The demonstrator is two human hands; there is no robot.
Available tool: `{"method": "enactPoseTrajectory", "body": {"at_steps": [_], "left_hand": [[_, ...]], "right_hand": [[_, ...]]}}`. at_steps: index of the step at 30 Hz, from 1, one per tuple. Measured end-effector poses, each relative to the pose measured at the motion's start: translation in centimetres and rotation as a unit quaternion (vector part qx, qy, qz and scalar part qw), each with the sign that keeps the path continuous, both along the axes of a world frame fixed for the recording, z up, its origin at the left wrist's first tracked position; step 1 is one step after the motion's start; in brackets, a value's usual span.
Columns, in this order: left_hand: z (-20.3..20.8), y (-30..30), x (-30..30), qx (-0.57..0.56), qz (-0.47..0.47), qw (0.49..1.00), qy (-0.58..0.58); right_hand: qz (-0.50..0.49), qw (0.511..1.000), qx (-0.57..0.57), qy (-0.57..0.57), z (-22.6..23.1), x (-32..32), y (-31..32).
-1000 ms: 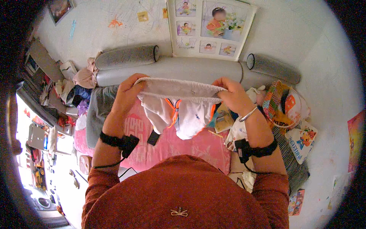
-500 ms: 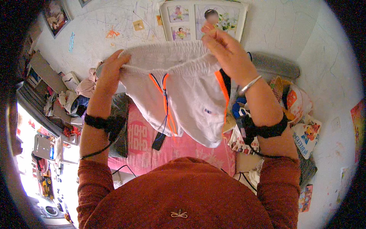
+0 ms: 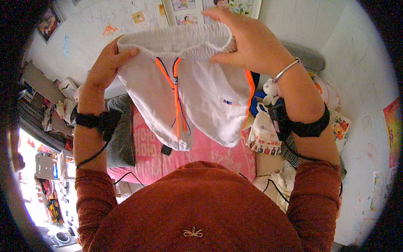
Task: The person folds a pair of white shorts with orange trim and places them on a pink bedsheet. Then the person folds a white shirt and places it on the bed. The person then moves a blue plush toy and a plastic container, and opens a tote bag to retrieve a small plastic box containing markers.
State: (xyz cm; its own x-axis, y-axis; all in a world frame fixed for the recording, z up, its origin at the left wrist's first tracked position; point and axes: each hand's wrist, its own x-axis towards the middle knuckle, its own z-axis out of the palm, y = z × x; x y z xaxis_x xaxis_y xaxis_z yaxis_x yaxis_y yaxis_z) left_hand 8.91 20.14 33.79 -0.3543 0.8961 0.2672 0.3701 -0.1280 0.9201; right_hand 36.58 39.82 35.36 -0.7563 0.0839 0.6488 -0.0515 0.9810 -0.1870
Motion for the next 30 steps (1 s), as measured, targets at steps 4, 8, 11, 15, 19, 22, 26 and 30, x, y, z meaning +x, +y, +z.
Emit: {"method": "enactPoseTrajectory", "body": {"at_steps": [4, 8, 11, 15, 19, 22, 26, 30], "left_hand": [[-0.1, 0.0, -0.9, -0.003, -0.023, 1.0, -0.014], [0.2, 0.2, -1.6, -0.006, 0.004, 0.999, -0.04], [0.5, 0.3, -1.7, 0.007, 0.013, 0.999, -0.048], [1.0, 0.1, -1.3, 0.012, 0.007, 1.0, -0.012], [1.1, 0.0, -0.8, -0.009, 0.017, 0.999, 0.026], [0.9, -0.2, -0.6, -0.008, 0.021, 1.0, 0.022], [1.0, -0.7, -0.6, 0.016, 0.001, 0.998, 0.057], [1.2, -1.1, -0.3, 0.027, -0.001, 0.999, 0.043]], "right_hand": [[-0.012, 0.999, 0.027, 0.02, 0.7, 0.2, -1.5], [0.036, 0.993, 0.109, -0.004, 1.4, 0.0, -2.1], [0.015, 0.992, 0.114, -0.055, 1.8, 0.2, -1.8], [0.033, 0.994, 0.099, -0.036, 1.3, -0.2, -0.8], [-0.004, 0.991, 0.102, -0.085, 0.9, 0.2, 0.6], [-0.042, 0.992, 0.073, -0.1, 1.1, 0.5, 1.8], [-0.102, 0.982, -0.103, -0.121, 1.3, 1.0, 2.9], [0.037, 0.98, -0.189, -0.046, 1.5, 1.1, 3.0]]}}
